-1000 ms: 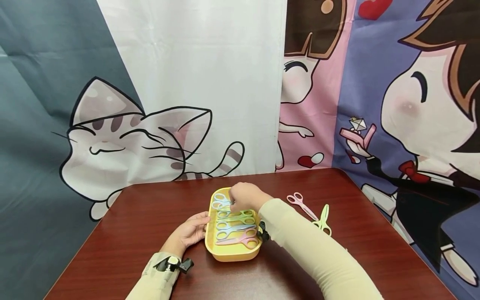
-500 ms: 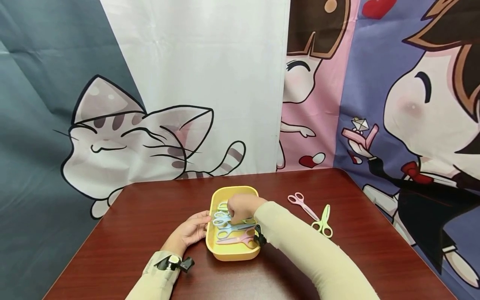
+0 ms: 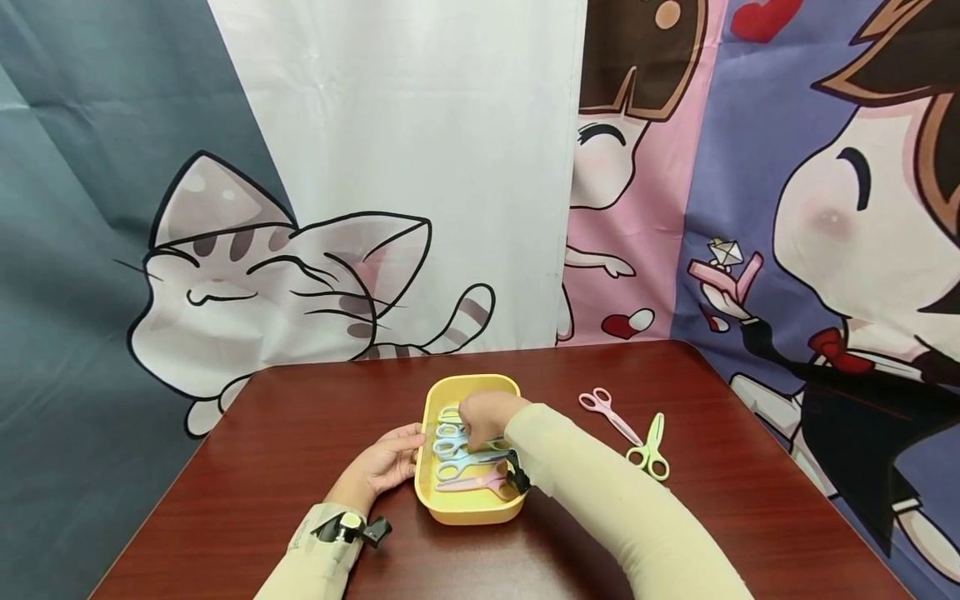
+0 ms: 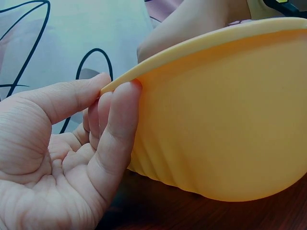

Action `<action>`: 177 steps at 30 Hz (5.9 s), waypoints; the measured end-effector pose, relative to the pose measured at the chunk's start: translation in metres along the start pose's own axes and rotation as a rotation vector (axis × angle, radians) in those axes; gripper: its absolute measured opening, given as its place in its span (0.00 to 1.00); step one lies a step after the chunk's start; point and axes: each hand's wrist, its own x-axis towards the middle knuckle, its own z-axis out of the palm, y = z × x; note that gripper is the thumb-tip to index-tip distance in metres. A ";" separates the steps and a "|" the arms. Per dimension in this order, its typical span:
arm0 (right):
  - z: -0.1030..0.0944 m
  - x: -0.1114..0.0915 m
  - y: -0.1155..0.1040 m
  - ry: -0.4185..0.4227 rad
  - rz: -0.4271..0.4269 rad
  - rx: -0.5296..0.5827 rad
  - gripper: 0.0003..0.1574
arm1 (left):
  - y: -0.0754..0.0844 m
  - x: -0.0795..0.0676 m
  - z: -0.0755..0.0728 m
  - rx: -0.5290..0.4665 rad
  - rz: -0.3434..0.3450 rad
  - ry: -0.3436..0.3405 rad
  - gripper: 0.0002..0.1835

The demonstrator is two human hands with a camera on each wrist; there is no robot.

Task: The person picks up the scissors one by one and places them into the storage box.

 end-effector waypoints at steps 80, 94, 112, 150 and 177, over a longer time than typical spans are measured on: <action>-0.002 0.002 0.002 0.040 0.075 0.011 0.17 | 0.001 0.001 0.002 -0.004 0.000 0.011 0.12; -0.027 -0.012 0.024 0.200 0.108 0.044 0.06 | 0.007 -0.003 0.009 0.016 -0.013 -0.006 0.11; 0.000 -0.133 0.155 0.309 0.550 0.249 0.11 | -0.001 0.001 0.001 0.017 0.001 0.024 0.12; 0.037 -0.197 0.187 0.154 0.773 0.455 0.13 | 0.000 0.002 -0.001 0.000 0.004 -0.005 0.12; -0.052 -0.054 0.026 0.310 0.110 -0.082 0.15 | 0.000 0.002 -0.001 -0.004 0.000 0.011 0.14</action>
